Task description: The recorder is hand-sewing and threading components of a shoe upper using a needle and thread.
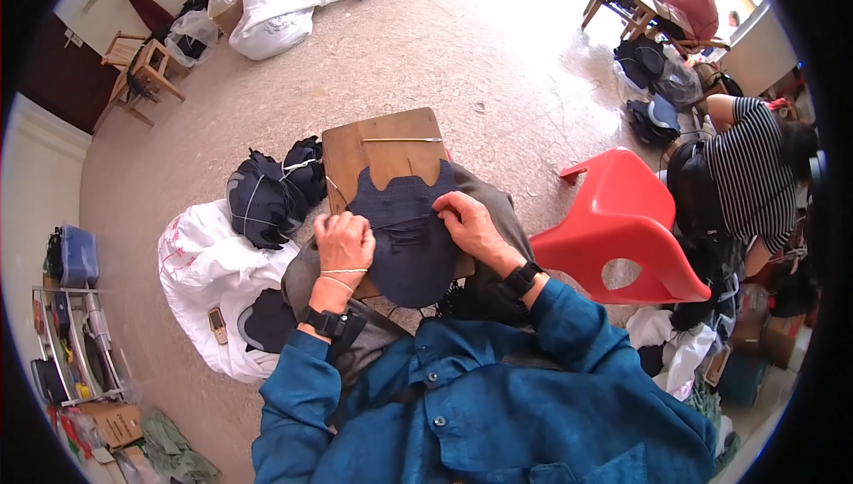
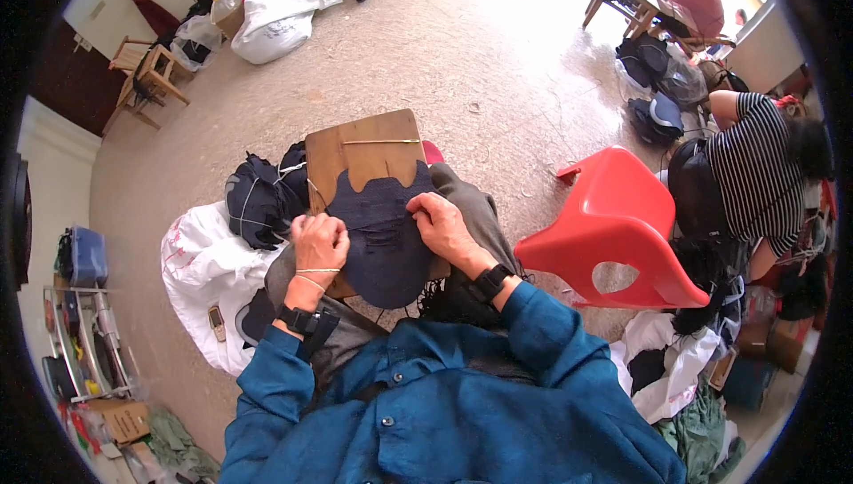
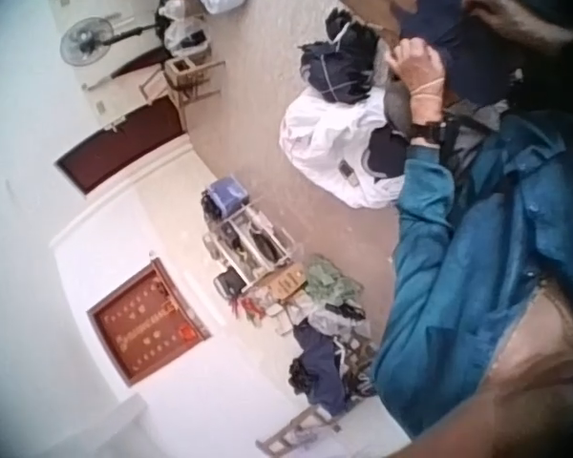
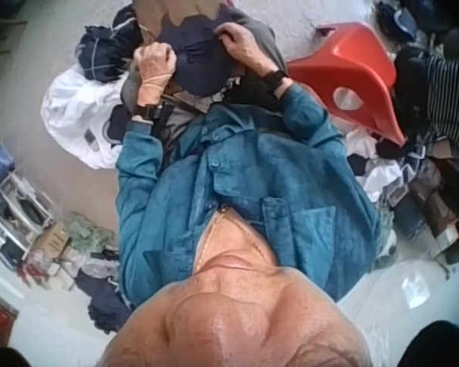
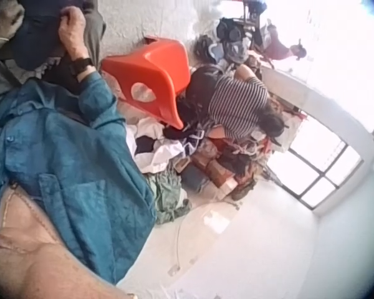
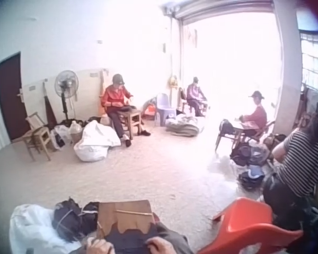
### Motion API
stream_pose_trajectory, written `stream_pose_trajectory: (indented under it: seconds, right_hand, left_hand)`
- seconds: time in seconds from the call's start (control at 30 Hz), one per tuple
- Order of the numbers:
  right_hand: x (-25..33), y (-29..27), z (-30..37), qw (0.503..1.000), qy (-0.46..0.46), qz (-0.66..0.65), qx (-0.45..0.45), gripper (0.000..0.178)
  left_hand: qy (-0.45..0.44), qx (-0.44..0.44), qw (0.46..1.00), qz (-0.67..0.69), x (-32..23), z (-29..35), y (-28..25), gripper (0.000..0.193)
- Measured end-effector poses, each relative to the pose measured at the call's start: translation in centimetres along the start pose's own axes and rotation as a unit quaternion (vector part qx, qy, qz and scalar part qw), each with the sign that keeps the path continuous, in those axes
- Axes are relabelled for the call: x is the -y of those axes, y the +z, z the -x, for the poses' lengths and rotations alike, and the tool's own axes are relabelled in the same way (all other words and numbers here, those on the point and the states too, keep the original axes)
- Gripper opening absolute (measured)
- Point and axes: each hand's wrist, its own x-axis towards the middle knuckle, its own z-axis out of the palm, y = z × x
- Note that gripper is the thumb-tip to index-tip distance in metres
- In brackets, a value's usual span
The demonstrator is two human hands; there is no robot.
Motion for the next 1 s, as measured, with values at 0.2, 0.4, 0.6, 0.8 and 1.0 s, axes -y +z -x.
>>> stream_pose_trajectory:
  seconds: [0.2, 0.4, 0.6, 0.8, 1.0]
  right_hand:
    - [2.7, 1.4, -1.2, 0.994, -0.087, 0.067, 0.020, 0.017]
    - [3.6, 4.5, -2.3, 0.985, -0.153, 0.008, 0.085, 0.014]
    - [3.2, 4.7, -1.6, 0.991, -0.111, -0.006, 0.071, 0.010]
    - [4.7, 3.7, -1.5, 0.995, -0.086, -0.001, 0.055, 0.007]
    - [4.9, 4.1, -1.4, 0.997, -0.037, -0.044, 0.043, 0.007]
  left_hand:
    - [-0.017, -0.021, 0.988, 0.155, -1.1, -0.6, -0.1, 0.009]
    - [0.001, -0.047, 0.973, 0.227, -1.7, -1.6, -1.0, 0.011]
    - [-0.102, -0.010, 0.928, 0.357, -2.3, -1.1, -0.6, 0.015]
    - [-0.146, 0.001, 0.897, 0.418, -2.3, -1.3, -0.8, 0.016]
    - [-0.242, 0.005, 0.798, 0.553, -1.7, -0.3, 0.0, 0.012]
